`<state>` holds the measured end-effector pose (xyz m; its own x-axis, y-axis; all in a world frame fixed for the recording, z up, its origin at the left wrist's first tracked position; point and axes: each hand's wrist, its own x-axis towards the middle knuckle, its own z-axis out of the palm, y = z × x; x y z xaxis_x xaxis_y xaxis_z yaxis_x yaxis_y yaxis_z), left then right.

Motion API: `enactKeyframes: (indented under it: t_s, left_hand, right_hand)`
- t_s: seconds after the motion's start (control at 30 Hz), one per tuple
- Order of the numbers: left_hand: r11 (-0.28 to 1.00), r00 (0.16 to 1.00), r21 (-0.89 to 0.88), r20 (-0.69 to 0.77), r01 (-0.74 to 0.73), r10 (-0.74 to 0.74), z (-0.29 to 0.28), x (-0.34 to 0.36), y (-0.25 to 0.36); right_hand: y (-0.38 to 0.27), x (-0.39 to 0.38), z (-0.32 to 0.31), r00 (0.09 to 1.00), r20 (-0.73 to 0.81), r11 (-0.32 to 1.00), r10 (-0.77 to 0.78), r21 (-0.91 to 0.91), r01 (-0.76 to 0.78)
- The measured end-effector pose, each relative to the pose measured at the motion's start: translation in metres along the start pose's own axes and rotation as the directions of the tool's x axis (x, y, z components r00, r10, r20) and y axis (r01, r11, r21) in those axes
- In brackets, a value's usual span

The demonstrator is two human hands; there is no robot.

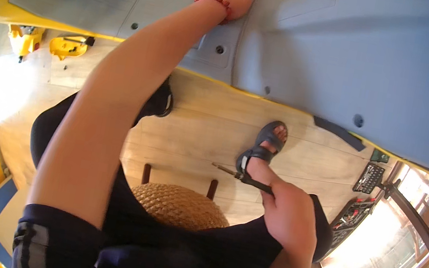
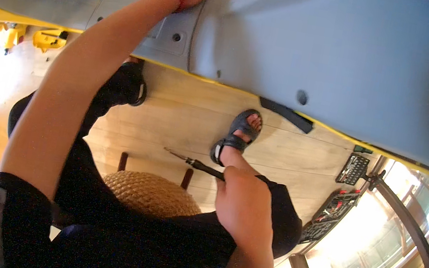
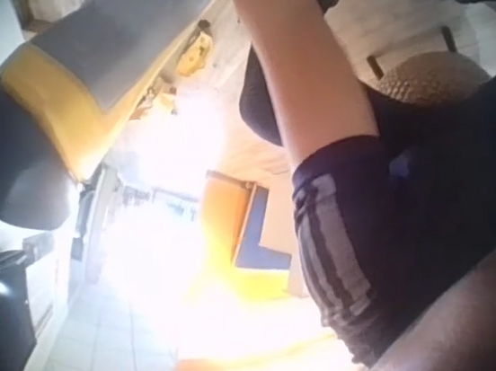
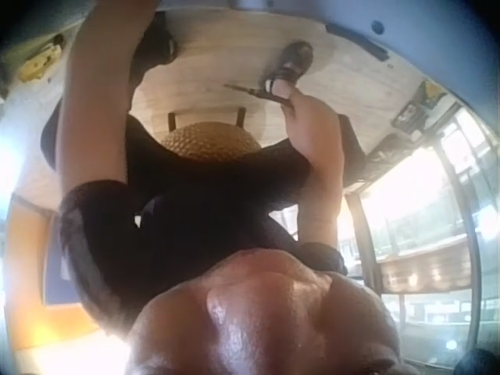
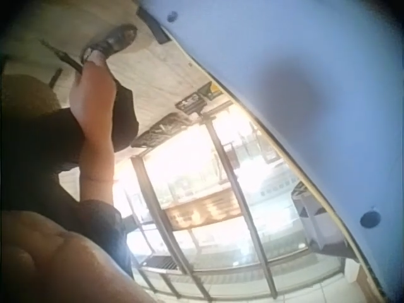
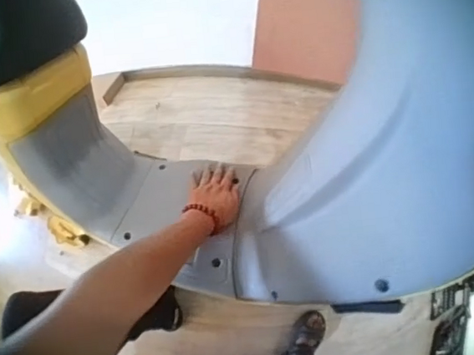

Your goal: Repairing or maintaining a yellow electric scooter by removing body panels and using a screwdriver.

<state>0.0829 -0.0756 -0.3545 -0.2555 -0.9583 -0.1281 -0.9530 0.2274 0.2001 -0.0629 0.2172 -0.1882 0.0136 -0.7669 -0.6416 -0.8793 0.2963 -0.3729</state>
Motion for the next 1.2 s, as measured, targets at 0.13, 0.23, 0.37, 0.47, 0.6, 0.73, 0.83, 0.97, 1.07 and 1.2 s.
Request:
enactKeyframes:
  t_s: [0.13,0.23,0.37,0.47,0.6,0.73,0.83,0.97,1.07,1.2]
  left_hand:
    - [0.971,0.61,0.205,-0.757,-0.121,0.235,0.042,0.015,-0.024]
    - [0.966,0.895,0.18,-0.375,-0.187,0.243,0.025,0.019,-0.023]
    - [0.998,0.9,-0.016,0.431,-0.063,0.064,-0.04,0.053,-0.008]
    - [0.998,0.89,0.052,0.455,-0.028,0.001,0.003,0.102,-0.023]
    - [0.995,0.867,0.104,0.496,-0.003,-0.049,0.049,0.145,-0.017]
    - [0.985,0.914,0.156,0.407,-0.072,0.002,0.072,0.167,-0.023]
    - [0.986,0.914,-0.042,0.372,-0.162,0.166,0.074,0.163,-0.024]
    - [0.969,0.861,0.003,0.458,-0.248,0.219,0.022,0.127,-0.005]
    - [0.894,0.856,0.181,0.413,-0.411,0.31,0.046,0.142,-0.02]
    - [0.992,0.934,-0.061,0.334,-0.115,0.129,0.06,0.141,-0.019]
  right_hand:
    - [-0.005,0.013,-0.004,0.998,-0.026,0.998,-0.053,0.015,0.053]
    - [-0.007,0.014,0.0,0.998,-0.029,0.998,-0.047,0.032,0.048]
    - [-0.008,0.007,0.002,0.997,0.014,0.996,-0.075,0.051,0.074]
    - [-0.011,0.011,0.005,0.997,0.058,0.999,-0.048,0.024,0.047]
    - [-0.015,0.014,0.003,0.997,0.052,0.997,-0.053,0.056,0.05]
    - [-0.021,0.022,0.002,0.987,0.16,0.998,-0.004,0.069,-0.007]
    - [-0.022,0.027,-0.001,0.989,0.142,0.999,-0.03,0.032,0.026]
    - [-0.026,0.033,-0.011,0.989,0.147,0.999,0.006,0.048,-0.013]
    - [-0.035,0.04,-0.014,0.997,0.068,0.998,-0.034,0.062,0.03]
    - [-0.049,0.043,-0.019,1.0,0.014,0.996,-0.027,0.08,0.026]
